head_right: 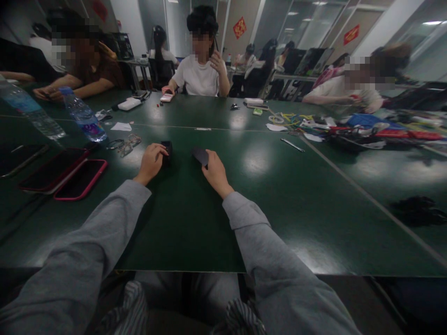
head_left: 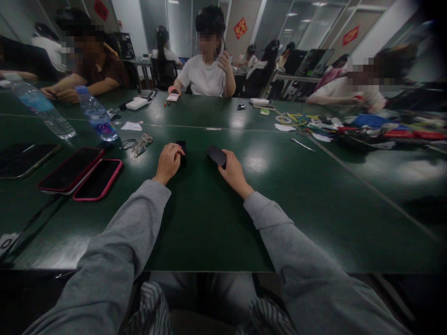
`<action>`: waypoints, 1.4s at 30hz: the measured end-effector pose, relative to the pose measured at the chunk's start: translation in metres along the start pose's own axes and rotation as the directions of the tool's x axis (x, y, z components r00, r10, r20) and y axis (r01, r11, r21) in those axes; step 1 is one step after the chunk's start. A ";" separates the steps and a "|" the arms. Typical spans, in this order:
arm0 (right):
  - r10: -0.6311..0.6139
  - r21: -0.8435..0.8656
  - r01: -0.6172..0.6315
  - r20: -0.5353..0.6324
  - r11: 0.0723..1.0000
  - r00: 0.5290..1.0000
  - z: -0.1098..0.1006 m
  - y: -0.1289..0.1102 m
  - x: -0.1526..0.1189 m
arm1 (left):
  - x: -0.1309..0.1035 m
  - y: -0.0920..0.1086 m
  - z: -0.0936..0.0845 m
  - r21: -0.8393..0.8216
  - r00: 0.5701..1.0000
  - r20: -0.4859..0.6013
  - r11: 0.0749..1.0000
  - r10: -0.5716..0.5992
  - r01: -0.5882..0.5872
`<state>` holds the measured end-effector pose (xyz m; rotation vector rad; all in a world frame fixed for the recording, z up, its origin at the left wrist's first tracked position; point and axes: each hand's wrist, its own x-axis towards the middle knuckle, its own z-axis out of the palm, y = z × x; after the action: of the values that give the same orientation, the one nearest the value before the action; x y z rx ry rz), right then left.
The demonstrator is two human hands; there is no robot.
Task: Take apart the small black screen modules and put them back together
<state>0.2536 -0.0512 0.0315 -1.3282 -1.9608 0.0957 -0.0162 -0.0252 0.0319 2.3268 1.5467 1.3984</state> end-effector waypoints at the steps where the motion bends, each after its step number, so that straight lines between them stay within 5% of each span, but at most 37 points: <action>1: -0.030 -0.059 0.030 0.000 0.998 1.000 -0.002 -0.003 0.000 | 0.000 0.000 0.000 -0.002 1.000 -0.001 1.000 0.001 -0.001; 6: -0.098 -0.179 0.106 0.053 0.978 0.994 -0.001 -0.013 -0.004 | 0.000 0.000 0.000 0.009 1.000 0.005 1.000 -0.014 0.014; 18: -0.116 -0.079 0.131 0.174 0.988 0.978 0.002 -0.022 -0.011 | -0.001 0.005 -0.001 0.049 1.000 -0.011 0.999 -0.002 0.003; 22: -0.083 -0.078 0.095 0.150 0.992 0.985 0.005 -0.020 -0.011 | -0.002 0.007 0.001 0.075 1.000 -0.018 0.997 0.001 0.001; 26: -0.001 -0.110 0.010 0.077 0.994 0.997 0.008 -0.013 -0.010 | -0.007 0.008 0.006 0.080 0.996 0.088 0.997 -0.018 0.011; 31: 0.104 -0.172 -0.100 0.012 0.980 0.995 0.005 -0.005 -0.008 | -0.013 0.010 0.017 0.009 0.989 0.064 0.991 -0.132 0.132; 36: 0.095 -0.241 -0.096 -0.018 0.966 0.995 0.004 -0.003 -0.007 | -0.016 0.017 0.023 -0.031 0.964 0.070 0.965 -0.256 0.259; 42: 0.076 -0.211 -0.077 -0.013 0.975 0.997 0.003 -0.003 -0.007 | -0.021 0.034 0.029 -0.051 0.964 0.165 0.974 -0.210 0.221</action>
<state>0.2506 -0.0577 0.0270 -1.5392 -1.9580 -0.0813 0.0259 -0.0454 0.0165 2.0978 1.6202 1.1676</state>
